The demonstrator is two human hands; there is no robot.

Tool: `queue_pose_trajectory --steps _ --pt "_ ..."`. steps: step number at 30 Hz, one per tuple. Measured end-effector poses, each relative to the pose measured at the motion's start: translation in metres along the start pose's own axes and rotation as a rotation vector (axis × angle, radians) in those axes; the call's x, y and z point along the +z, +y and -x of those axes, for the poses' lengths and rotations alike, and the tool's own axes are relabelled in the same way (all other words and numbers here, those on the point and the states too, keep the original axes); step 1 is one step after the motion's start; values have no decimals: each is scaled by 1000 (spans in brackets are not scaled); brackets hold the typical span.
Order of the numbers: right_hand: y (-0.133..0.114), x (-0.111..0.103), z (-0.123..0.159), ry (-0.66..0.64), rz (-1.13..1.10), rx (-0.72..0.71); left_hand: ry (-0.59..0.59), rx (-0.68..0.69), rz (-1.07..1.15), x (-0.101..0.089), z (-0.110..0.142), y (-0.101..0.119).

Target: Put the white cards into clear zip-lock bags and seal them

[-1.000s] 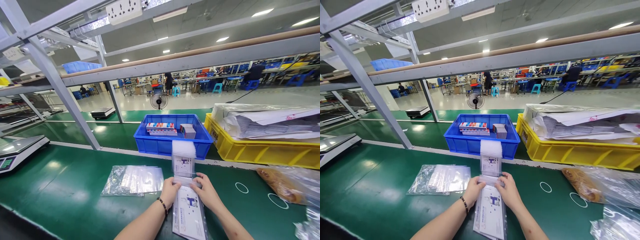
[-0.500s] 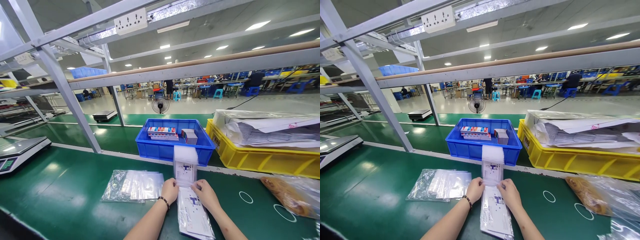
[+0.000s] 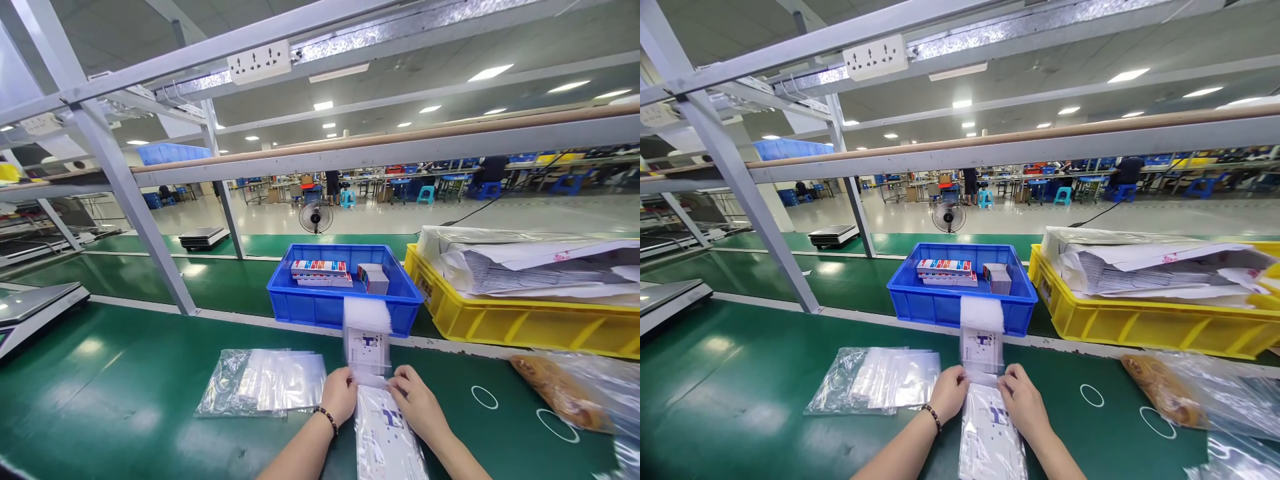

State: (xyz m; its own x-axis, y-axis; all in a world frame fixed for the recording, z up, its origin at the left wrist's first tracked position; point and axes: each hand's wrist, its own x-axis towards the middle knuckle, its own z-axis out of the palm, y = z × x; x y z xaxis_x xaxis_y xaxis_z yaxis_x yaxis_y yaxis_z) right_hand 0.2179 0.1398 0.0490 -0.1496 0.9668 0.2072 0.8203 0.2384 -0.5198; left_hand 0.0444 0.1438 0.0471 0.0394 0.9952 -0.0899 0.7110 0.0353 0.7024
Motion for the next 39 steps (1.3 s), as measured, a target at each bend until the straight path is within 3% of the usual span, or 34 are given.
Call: queue_pose_trajectory --steps 11,18,22,26,28,31,34,37,39 --pt "1 3 -24 -15 57 -99 60 -20 46 0 -9 -2" --pt "-5 -4 -17 -12 49 -170 92 -16 171 0 -5 -5" --pt "-14 -16 0 13 2 -240 125 -29 386 -1 9 -8" --pt "-33 -39 19 13 -60 -292 -54 126 935 -5 33 -2" --pt "-44 -53 29 28 -110 -322 -88 200 978 -9 47 4" --pt "-55 -65 47 34 -206 -368 45 270 896 -10 66 12" --pt "-47 -51 68 100 -347 -314 126 338 877 -5 78 11" --pt "-23 -13 87 311 -566 -54 111 258 907 7 83 3" --pt "-10 13 95 311 -700 4 100 209 925 13 86 -1"
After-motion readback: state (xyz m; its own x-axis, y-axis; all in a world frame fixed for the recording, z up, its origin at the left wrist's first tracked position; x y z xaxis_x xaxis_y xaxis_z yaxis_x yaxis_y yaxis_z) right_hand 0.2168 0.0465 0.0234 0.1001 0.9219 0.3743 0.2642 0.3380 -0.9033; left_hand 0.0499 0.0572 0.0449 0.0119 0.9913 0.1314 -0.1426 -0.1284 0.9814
